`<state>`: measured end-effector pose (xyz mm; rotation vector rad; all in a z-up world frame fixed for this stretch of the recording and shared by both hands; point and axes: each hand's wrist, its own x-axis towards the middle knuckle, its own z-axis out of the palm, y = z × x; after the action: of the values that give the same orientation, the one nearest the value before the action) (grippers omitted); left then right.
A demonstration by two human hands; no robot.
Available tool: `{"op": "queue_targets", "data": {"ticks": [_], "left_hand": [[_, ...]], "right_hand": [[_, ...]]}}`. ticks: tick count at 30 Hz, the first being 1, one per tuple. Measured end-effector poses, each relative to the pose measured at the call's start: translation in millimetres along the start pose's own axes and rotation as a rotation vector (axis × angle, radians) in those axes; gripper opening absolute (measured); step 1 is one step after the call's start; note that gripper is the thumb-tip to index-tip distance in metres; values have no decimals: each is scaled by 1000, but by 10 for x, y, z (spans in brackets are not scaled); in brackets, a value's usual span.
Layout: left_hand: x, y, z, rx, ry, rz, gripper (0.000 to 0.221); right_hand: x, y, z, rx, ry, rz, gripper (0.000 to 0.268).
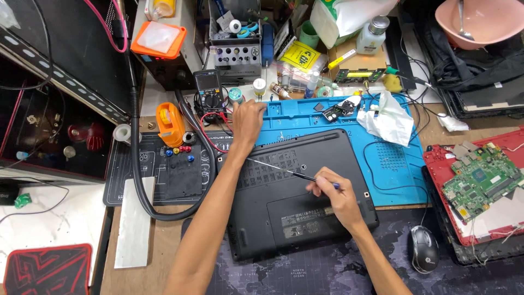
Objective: Disassembling a laptop by unscrewing the back panel and removing internal component covers.
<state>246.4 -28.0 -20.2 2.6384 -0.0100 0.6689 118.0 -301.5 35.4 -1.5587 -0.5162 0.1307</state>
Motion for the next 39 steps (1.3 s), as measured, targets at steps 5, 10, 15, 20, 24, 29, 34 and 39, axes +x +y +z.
{"op": "queue_targets", "data": {"ticks": [5, 10, 15, 20, 24, 29, 34, 39], "left_hand": [[-244, -47, -410, -110, 109, 147, 13], [-792, -65, -870, -156, 255, 225, 16], [-1374, -3, -1194, -134, 313, 177, 15], [-1623, 3, -1147, -140, 298, 83, 15], [-1632, 1, -1130, -119, 277, 104, 14], [-1638, 19, -1141, -113, 292, 73, 13], [-1632, 17, -1152, -110, 281, 67, 13], [-1647, 46, -1158, -116, 279, 73, 13]], "right_hand": [[-32, -169, 122, -32, 33, -50, 22], [-35, -157, 115, 131, 164, -27, 25], [109, -111, 79, 290, 354, -97, 38], [212, -91, 72, 528, 301, -60, 40], [244, -114, 268, 1108, 41, 212, 55], [184, -165, 534, 686, -28, 524, 25], [181, -444, 417, -3, -343, 423, 26], [234, -817, 99, -378, -132, 65, 20]]}}
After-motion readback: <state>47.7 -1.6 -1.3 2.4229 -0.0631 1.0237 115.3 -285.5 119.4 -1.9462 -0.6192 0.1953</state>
